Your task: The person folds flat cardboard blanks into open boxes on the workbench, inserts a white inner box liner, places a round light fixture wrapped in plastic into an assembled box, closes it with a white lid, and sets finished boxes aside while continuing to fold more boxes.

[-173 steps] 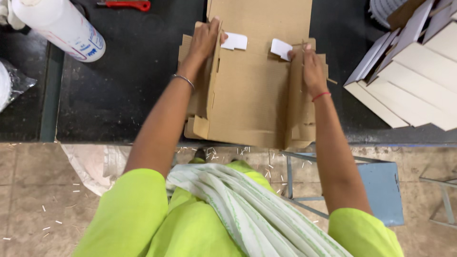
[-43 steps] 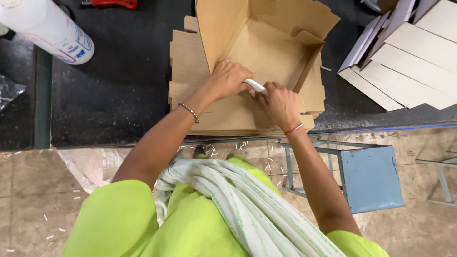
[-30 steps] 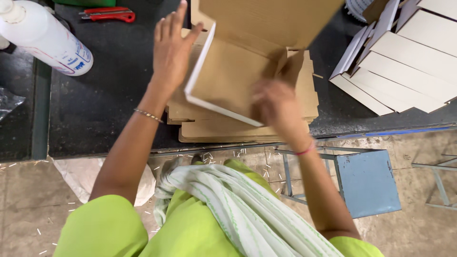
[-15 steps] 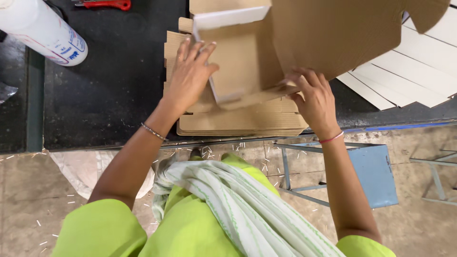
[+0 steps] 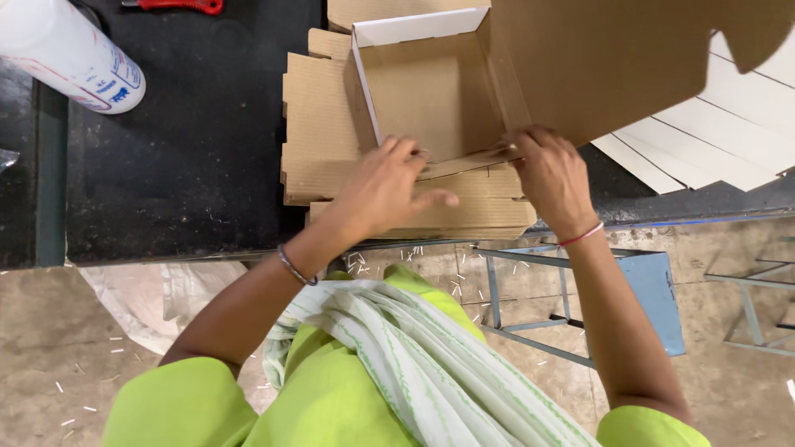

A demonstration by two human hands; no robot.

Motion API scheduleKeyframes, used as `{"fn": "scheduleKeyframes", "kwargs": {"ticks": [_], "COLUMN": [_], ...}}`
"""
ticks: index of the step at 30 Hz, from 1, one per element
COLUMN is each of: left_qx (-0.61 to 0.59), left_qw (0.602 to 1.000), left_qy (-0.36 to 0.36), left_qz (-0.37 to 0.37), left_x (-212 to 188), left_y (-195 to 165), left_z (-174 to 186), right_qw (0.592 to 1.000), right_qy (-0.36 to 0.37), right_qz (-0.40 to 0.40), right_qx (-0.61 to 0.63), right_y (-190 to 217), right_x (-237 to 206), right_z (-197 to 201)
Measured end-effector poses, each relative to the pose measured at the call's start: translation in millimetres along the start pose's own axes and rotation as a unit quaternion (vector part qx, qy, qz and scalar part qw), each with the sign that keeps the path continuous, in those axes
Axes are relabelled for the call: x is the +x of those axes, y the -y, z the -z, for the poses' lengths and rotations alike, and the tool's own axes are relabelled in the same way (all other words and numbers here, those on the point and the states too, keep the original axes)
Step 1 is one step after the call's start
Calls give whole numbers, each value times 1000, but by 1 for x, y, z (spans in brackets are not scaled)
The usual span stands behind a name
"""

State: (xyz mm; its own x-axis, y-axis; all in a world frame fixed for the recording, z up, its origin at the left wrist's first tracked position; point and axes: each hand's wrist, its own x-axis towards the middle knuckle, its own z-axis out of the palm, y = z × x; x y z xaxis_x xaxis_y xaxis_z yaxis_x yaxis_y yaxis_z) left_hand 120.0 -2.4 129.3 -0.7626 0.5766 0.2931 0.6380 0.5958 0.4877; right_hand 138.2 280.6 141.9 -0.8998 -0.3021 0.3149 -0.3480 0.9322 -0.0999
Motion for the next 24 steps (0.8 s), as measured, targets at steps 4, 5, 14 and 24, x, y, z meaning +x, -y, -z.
{"fn": "scheduleKeyframes", "kwargs": {"ticks": [4, 5, 14, 24], "left_qx": [29, 27, 35, 33], "left_qw": [999, 999, 999, 999], "left_qy": [18, 6, -26, -42], "left_qz": [24, 20, 18, 7], "left_x": [3, 3, 4, 9], "left_y": [-4, -3, 3, 1], "left_z": [-14, -17, -31, -42], "right_qw": [999, 999, 999, 998], "right_qy": [29, 27, 38, 45], "right_qz": [-10, 0, -23, 47], "right_qx": [-30, -18, 11, 7], "right_y": [-3, -3, -3, -5], "right_x": [2, 2, 2, 13], "right_z": [5, 6, 5, -4]}}
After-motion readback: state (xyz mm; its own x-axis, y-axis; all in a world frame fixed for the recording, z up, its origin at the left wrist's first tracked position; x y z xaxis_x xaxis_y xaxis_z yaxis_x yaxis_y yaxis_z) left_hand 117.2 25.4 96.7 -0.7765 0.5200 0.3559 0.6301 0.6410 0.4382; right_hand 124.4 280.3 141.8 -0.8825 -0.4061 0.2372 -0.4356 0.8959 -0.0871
